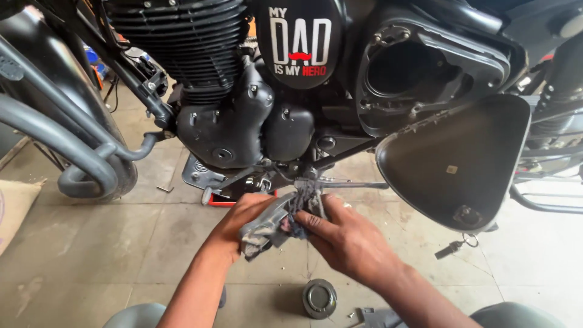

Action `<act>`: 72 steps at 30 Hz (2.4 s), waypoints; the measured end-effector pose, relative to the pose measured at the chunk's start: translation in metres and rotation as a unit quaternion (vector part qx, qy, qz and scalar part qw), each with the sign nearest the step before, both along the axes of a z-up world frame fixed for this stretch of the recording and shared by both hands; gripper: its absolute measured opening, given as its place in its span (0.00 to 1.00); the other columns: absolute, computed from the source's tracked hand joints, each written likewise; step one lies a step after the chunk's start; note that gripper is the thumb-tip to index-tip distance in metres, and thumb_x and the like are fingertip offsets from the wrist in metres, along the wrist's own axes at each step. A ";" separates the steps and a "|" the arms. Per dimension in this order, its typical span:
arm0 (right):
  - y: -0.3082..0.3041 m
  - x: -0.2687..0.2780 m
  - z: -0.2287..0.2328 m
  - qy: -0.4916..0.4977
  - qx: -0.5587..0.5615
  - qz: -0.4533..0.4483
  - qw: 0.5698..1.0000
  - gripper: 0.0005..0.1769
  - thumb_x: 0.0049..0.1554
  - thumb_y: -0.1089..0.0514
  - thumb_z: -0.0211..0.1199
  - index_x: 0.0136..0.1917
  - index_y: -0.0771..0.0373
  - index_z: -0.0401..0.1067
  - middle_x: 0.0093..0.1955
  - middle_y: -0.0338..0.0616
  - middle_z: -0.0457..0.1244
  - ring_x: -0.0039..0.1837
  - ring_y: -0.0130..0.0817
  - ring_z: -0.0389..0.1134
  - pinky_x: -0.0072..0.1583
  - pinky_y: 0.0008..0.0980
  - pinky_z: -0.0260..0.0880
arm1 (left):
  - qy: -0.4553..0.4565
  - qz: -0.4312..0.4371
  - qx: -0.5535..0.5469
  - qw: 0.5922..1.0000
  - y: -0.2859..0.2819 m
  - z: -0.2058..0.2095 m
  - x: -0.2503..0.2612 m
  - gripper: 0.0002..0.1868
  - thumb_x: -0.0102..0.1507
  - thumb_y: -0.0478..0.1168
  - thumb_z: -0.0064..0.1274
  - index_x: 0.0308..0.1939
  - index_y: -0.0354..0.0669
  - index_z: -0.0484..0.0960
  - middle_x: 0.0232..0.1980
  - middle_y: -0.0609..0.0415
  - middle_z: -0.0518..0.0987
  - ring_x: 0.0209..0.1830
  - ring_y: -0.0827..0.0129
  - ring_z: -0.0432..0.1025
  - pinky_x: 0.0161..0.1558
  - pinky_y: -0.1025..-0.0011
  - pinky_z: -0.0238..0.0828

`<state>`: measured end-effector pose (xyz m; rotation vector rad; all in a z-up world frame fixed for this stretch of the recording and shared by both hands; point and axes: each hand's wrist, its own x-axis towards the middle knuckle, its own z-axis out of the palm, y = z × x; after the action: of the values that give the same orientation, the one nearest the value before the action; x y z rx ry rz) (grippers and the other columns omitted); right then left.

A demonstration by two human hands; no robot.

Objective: Clean and inspect internal motorcycle components removed from the engine or casing.

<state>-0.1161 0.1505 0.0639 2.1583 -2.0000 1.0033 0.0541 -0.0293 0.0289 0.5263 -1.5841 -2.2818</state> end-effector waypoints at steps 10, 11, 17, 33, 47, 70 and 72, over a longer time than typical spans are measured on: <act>-0.002 -0.043 0.004 -0.085 -0.014 -0.098 0.991 0.21 0.50 0.64 0.66 0.57 0.51 0.79 0.48 0.44 0.68 0.46 0.42 0.73 0.49 0.40 0.74 | -0.069 0.045 0.060 0.995 -0.013 -0.025 -0.005 0.14 0.65 0.48 0.54 0.37 0.39 0.83 0.29 0.62 0.77 0.25 0.79 0.70 0.23 0.76 0.66; -0.002 -0.042 0.007 -0.112 -0.009 -0.109 0.988 0.20 0.49 0.62 0.69 0.56 0.53 0.80 0.46 0.44 0.68 0.45 0.42 0.73 0.49 0.38 0.74 | -0.059 0.042 0.058 0.996 -0.013 -0.027 -0.007 0.13 0.65 0.47 0.54 0.38 0.39 0.84 0.31 0.61 0.78 0.26 0.79 0.71 0.25 0.76 0.68; 0.008 -0.013 0.015 -0.216 0.064 -0.010 0.974 0.21 0.50 0.57 0.73 0.58 0.58 0.78 0.51 0.46 0.65 0.49 0.43 0.72 0.50 0.37 0.74 | -0.041 0.020 0.066 0.997 -0.006 -0.032 -0.015 0.13 0.65 0.44 0.54 0.43 0.38 0.84 0.35 0.59 0.81 0.31 0.76 0.74 0.31 0.74 0.73; -0.003 -0.048 0.003 -0.095 0.079 -0.168 0.978 0.16 0.59 0.61 0.61 0.60 0.52 0.77 0.50 0.46 0.66 0.51 0.46 0.69 0.52 0.45 0.69 | -0.077 0.044 0.138 0.986 -0.013 -0.025 0.003 0.20 0.65 0.50 0.52 0.47 0.35 0.84 0.38 0.53 0.84 0.33 0.72 0.77 0.33 0.72 0.77; -0.002 -0.044 -0.007 -0.017 -0.048 -0.061 0.997 0.12 0.54 0.59 0.68 0.53 0.54 0.80 0.53 0.47 0.65 0.48 0.48 0.71 0.47 0.42 0.71 | -0.050 0.112 0.176 0.977 -0.025 -0.091 -0.028 0.17 0.66 0.49 0.50 0.47 0.39 0.83 0.40 0.55 0.83 0.36 0.70 0.78 0.37 0.70 0.77; -0.024 0.034 -0.027 -0.180 -0.078 -0.121 0.973 0.18 0.55 0.63 0.63 0.59 0.68 0.75 0.56 0.57 0.65 0.52 0.57 0.69 0.52 0.45 0.70 | -0.094 0.259 0.032 0.961 0.006 -0.043 -0.057 0.26 0.59 0.57 0.58 0.43 0.36 0.88 0.33 0.54 0.82 0.28 0.68 0.75 0.27 0.69 0.70; -0.031 0.031 -0.038 -0.358 -0.012 -0.085 0.930 0.17 0.56 0.63 0.64 0.59 0.70 0.76 0.54 0.55 0.66 0.49 0.47 0.72 0.49 0.42 0.73 | -0.141 0.272 0.020 0.952 0.010 -0.037 -0.053 0.26 0.58 0.59 0.58 0.38 0.36 0.89 0.28 0.53 0.81 0.24 0.65 0.74 0.25 0.65 0.66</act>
<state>-0.0853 0.1199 0.0260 1.6923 -2.3442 1.9746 0.0008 -0.0196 -0.0086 1.1801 -1.2901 -1.8761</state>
